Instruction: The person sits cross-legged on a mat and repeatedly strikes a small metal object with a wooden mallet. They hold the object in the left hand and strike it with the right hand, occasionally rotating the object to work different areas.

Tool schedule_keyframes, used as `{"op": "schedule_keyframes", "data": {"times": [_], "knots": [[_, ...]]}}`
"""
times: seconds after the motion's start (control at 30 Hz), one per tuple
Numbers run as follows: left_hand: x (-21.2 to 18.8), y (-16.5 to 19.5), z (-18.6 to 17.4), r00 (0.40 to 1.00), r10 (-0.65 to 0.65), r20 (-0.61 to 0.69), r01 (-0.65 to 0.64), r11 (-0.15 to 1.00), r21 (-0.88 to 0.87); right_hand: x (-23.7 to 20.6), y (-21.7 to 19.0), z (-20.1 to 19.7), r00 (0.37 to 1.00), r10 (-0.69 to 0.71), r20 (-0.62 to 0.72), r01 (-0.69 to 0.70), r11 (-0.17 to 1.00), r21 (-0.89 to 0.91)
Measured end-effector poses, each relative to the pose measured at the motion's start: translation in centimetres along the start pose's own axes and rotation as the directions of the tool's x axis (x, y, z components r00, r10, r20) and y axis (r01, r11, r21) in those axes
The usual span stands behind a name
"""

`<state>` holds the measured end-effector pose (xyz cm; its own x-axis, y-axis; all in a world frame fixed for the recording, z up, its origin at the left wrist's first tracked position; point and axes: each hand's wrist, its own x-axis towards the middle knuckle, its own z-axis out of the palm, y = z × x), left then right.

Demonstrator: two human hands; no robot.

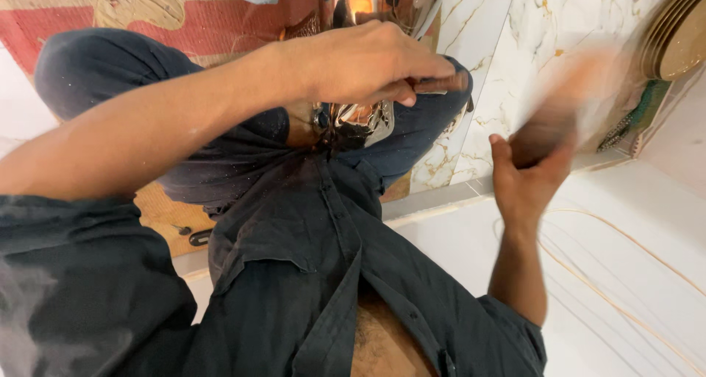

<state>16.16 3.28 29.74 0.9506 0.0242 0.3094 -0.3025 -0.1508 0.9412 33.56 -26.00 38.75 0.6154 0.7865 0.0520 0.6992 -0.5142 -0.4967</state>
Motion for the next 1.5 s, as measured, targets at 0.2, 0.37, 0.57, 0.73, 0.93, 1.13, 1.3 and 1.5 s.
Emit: {"op": "schedule_keyframes", "data": {"times": [0.2, 0.37, 0.57, 0.73, 0.93, 1.13, 1.3, 1.5], "knots": [[-0.1, 1.2, -0.6, 0.987, 0.001, 0.164, 0.001, 1.000, -0.015, -2.6, 2.4, 0.7, 0.970, -0.242, -0.003, 0.239, 0.958, -0.162], [-0.5, 0.8, -0.7, 0.992, 0.043, 0.120, -0.045, 0.999, 0.018, -2.3, 1.0, 0.9, 0.961, -0.277, -0.010, 0.267, 0.933, -0.244], [-1.9, 0.3, 1.2, 0.967, 0.088, -0.239, -0.079, 0.996, 0.047, 2.0, -1.6, -1.1, 0.979, -0.091, 0.181, 0.151, 0.923, -0.355], [-2.8, 0.9, 2.3, 0.906, -0.140, -0.399, 0.175, 0.983, 0.054, 7.4, -4.3, -2.5, 0.934, 0.034, 0.355, 0.139, 0.882, -0.450], [-3.1, 1.4, 2.9, 0.831, -0.150, -0.535, 0.210, 0.976, 0.051, 11.5, -7.6, -2.5, 0.800, -0.185, 0.570, 0.519, 0.689, -0.505], [-3.3, 1.3, 2.9, 0.817, -0.263, -0.513, 0.312, 0.950, 0.010, 11.7, -7.7, -2.0, 0.800, -0.131, 0.586, 0.478, 0.728, -0.491], [-3.5, 0.7, 1.7, 0.895, 0.046, -0.444, -0.024, 0.998, 0.055, 10.5, -7.1, -0.2, 0.848, -0.198, 0.492, 0.422, 0.813, -0.401], [-2.4, 0.0, 1.6, 0.969, -0.058, -0.241, 0.080, 0.993, 0.084, 9.5, -4.7, 0.5, 0.835, -0.266, 0.481, 0.524, 0.652, -0.548]]}}
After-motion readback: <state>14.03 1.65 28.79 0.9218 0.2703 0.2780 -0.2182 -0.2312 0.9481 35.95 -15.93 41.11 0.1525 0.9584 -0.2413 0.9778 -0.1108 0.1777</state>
